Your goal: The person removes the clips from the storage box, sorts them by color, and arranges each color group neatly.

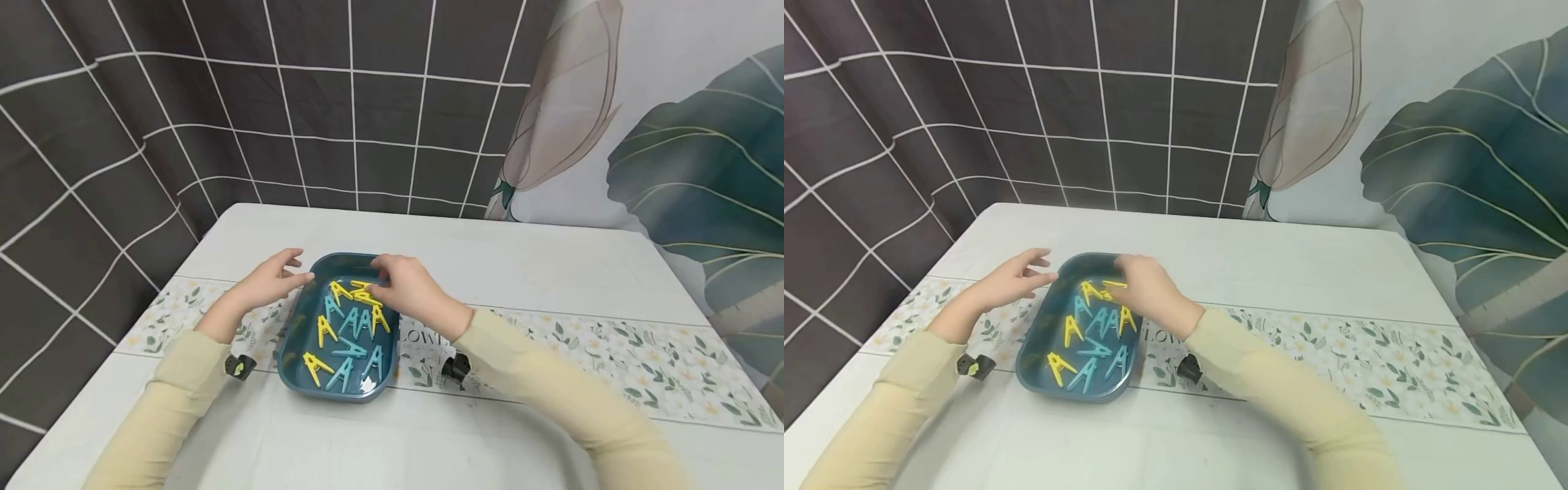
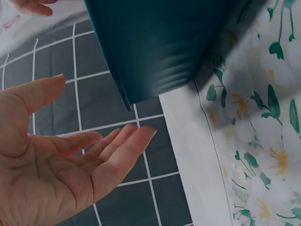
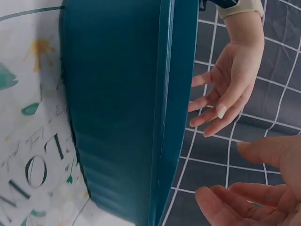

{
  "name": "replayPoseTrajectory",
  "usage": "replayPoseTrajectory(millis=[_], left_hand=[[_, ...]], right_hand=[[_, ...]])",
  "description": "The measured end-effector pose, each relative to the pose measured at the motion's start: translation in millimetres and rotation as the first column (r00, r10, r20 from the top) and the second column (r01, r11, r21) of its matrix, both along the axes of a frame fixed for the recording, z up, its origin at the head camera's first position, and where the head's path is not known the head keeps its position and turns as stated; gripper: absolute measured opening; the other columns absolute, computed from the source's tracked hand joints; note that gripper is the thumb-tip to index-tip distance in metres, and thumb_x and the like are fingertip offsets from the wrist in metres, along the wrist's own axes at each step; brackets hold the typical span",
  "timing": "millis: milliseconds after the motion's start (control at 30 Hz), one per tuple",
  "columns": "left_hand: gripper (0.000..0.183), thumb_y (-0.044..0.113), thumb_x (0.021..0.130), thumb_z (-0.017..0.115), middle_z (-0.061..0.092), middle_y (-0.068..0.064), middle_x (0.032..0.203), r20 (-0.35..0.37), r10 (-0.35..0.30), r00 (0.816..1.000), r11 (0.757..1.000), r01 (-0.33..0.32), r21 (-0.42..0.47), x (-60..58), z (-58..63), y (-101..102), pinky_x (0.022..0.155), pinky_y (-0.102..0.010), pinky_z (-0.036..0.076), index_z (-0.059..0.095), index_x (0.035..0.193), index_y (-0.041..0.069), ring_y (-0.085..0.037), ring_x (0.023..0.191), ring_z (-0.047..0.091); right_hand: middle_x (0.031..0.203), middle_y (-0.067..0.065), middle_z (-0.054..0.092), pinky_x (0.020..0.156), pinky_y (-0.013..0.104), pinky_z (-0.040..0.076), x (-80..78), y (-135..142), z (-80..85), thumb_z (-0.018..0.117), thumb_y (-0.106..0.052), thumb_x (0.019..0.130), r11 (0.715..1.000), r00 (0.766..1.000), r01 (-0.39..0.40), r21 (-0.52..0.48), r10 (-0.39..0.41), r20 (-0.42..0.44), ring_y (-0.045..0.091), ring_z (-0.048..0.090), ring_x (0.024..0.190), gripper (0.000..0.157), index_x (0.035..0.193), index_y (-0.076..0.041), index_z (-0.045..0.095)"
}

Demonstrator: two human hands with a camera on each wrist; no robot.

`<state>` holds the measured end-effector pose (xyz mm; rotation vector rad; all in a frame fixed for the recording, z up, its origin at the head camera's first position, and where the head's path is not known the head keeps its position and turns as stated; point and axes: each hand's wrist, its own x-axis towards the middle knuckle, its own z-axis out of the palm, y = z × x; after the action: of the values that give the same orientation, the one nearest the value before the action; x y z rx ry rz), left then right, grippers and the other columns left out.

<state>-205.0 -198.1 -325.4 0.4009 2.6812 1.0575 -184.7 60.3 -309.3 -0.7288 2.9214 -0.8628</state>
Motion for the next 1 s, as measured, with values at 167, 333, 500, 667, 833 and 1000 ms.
replayPoseTrajectory(millis=[167,333,500,667,833,1000], left_hand=[[0.067,0.021,0.097,0.053,0.037,-0.035,0.137,0.116,-0.005,0.993,0.997,-0.003,0.074,-0.2,-5.4,-5.4,0.082,-0.046,0.056,0.018,0.146,-0.008,-0.048,0.120,0.048],[0.064,0.017,0.097,0.051,0.041,-0.032,0.130,0.206,-0.027,0.978,0.995,0.006,0.100,-1.9,-9.4,-9.1,0.082,-0.044,0.056,0.019,0.145,-0.009,-0.044,0.115,0.052],[0.066,0.015,0.095,0.053,0.047,-0.026,0.117,0.311,-0.071,0.948,0.993,0.037,0.114,-3.1,-9.5,-12.2,0.081,-0.042,0.057,0.018,0.145,-0.009,-0.030,0.101,0.059],[0.062,0.010,0.094,0.051,0.051,-0.020,0.110,0.345,-0.111,0.932,0.988,0.065,0.143,-3.1,-10.0,-14.6,0.079,-0.038,0.058,0.020,0.145,-0.007,-0.024,0.096,0.059],[0.057,0.008,0.095,0.048,0.054,-0.019,0.107,0.350,-0.087,0.933,0.986,0.030,0.164,-2.1,-12.3,-15.5,0.075,-0.035,0.058,0.022,0.145,-0.005,-0.023,0.096,0.060],[0.056,0.008,0.096,0.048,0.054,-0.020,0.109,0.373,-0.069,0.925,0.985,0.003,0.175,-1.8,-14.0,-13.4,0.073,-0.034,0.059,0.023,0.146,-0.002,-0.019,0.087,0.059]], right_hand=[[0.102,0.015,0.066,0.069,0.030,0.054,-1.0,-13.1,-5.6,0.071,-0.017,0.085,0.999,0.999,0.019,0.035,-0.020,0.031,0.022,0.063,0.085,0.046,0.126,0.000,0.056],[0.109,0.016,0.066,0.075,0.032,0.056,-2.2,-22.1,-12.7,0.070,-0.018,0.087,0.997,0.998,0.031,0.076,-0.035,0.057,0.022,0.063,0.089,0.042,0.122,0.002,0.059],[0.107,0.016,0.067,0.070,0.029,0.056,-2.5,-28.1,-19.1,0.068,-0.016,0.087,0.992,0.995,0.020,0.123,-0.032,0.093,0.019,0.063,0.080,0.036,0.116,0.004,0.062],[0.100,0.016,0.068,0.058,0.024,0.054,-3.2,-33.3,-25.3,0.065,-0.011,0.088,0.985,0.994,-0.019,0.171,0.000,0.112,0.016,0.061,0.070,0.031,0.113,0.006,0.062],[0.088,0.013,0.068,0.049,0.020,0.049,-4.7,-37.5,-34.2,0.062,-0.004,0.087,0.976,0.991,-0.045,0.212,0.016,0.135,0.013,0.056,0.059,0.016,0.101,0.004,0.065],[0.083,0.009,0.067,0.047,0.021,0.047,-5.8,-41.5,-42.4,0.059,-0.006,0.089,0.935,0.996,-0.036,0.354,0.004,0.090,0.014,0.053,0.058,0.010,0.093,-0.002,0.067]])
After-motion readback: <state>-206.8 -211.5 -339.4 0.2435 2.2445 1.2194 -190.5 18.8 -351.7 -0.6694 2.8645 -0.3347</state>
